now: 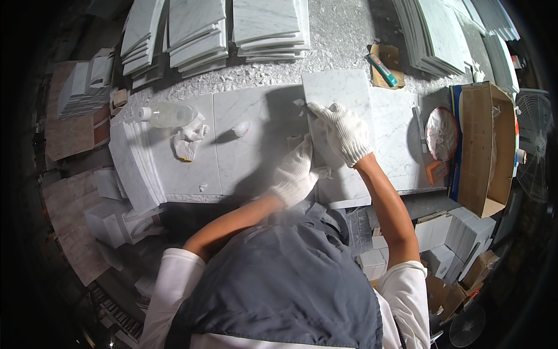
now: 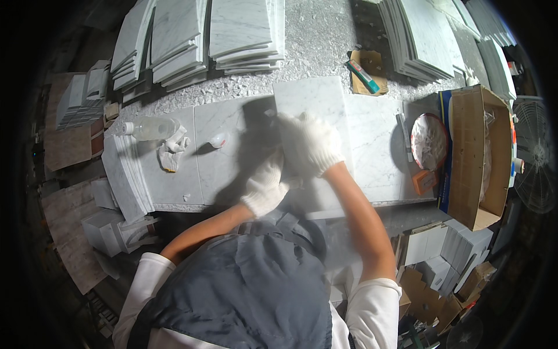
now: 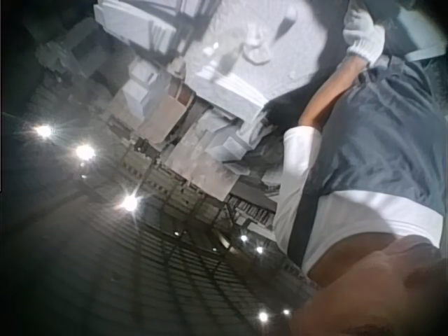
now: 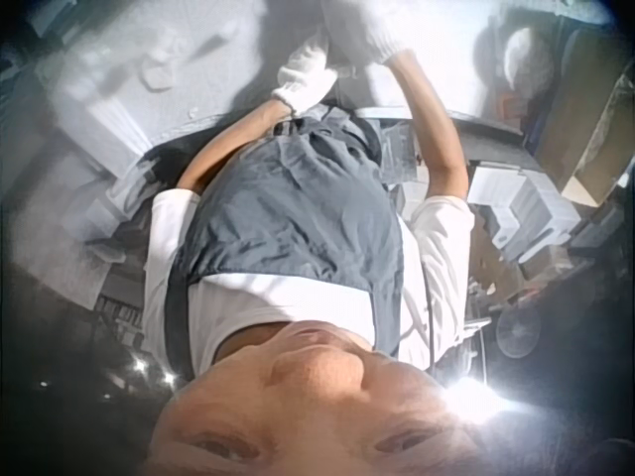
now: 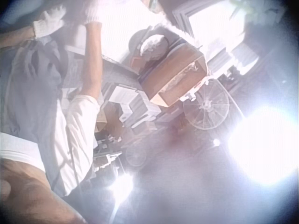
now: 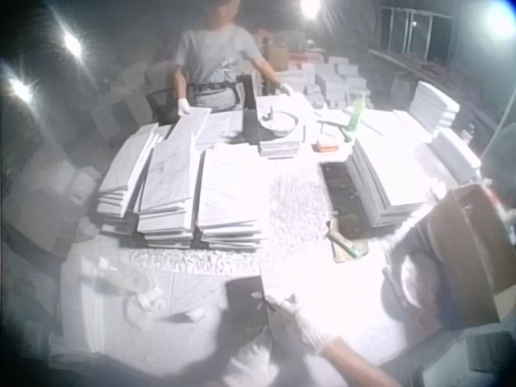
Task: The person wipes white rectangular tiles with a cloth and uses a small metal scraper to remove residue. They handle tiles one at a time, flip them, and place them into stacks on the workbench.
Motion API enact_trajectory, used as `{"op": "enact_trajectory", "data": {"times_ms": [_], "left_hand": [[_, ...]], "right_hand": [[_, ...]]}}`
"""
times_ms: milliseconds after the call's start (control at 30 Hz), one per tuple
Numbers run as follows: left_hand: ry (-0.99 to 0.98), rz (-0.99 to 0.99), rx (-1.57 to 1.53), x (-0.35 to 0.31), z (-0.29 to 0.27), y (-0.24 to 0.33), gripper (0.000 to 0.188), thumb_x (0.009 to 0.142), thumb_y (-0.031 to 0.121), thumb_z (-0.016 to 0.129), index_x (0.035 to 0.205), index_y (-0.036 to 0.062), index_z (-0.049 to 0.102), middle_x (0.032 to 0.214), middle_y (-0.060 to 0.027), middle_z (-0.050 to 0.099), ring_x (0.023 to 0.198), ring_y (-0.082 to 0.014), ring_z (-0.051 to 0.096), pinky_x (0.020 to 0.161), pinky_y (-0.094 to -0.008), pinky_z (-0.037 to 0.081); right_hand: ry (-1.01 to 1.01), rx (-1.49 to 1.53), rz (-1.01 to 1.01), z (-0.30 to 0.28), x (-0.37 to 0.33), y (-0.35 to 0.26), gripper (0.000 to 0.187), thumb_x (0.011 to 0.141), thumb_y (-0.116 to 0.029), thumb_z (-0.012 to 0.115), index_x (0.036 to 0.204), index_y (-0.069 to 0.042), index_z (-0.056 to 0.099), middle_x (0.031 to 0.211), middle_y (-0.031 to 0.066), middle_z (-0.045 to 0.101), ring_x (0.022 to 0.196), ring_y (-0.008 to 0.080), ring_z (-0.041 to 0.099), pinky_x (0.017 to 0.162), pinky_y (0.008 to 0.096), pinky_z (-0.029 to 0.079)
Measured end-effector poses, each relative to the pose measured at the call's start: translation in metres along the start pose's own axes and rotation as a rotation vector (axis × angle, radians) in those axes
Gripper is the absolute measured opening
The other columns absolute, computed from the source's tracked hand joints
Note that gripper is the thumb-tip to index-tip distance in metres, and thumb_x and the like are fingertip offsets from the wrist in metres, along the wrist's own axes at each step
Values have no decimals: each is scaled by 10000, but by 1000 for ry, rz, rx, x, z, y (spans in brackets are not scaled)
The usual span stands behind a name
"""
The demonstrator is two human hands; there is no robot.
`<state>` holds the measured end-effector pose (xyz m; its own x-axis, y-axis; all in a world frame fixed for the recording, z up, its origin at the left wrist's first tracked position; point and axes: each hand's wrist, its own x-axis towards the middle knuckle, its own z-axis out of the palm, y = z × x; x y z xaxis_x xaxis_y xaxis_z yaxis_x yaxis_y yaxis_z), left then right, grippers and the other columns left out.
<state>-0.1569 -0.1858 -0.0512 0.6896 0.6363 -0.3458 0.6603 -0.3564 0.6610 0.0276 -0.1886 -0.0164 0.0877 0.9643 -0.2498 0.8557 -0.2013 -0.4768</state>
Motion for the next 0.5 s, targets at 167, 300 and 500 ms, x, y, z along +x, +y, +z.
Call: {"op": "enact_trajectory", "data": {"times_ms": [167,300,500], "left_hand": [[8,12,-63,-3,-4,3,887,877,319,789,1579,107,289,1451,-170,527,1220,-350,603,1033,-417,507],[-8,-44,-31,-5,-7,6,871,877,330,787,1575,126,308,1451,-163,529,1241,-347,588,1046,-421,497],[12,-14,9,-4,4,-6,903,879,395,778,1585,104,295,1453,-150,535,1234,-334,597,1030,-410,507]], "right_hand": [[272,43,-162,14,12,22,463,932,-33,579,1354,-204,662,950,181,660,830,343,664,731,413,534],[299,84,-84,20,13,25,476,930,2,593,1360,-185,673,912,177,657,814,329,657,742,402,529],[253,198,-9,8,12,13,441,947,-42,601,1359,-181,675,907,172,666,808,325,664,734,409,537]]}}
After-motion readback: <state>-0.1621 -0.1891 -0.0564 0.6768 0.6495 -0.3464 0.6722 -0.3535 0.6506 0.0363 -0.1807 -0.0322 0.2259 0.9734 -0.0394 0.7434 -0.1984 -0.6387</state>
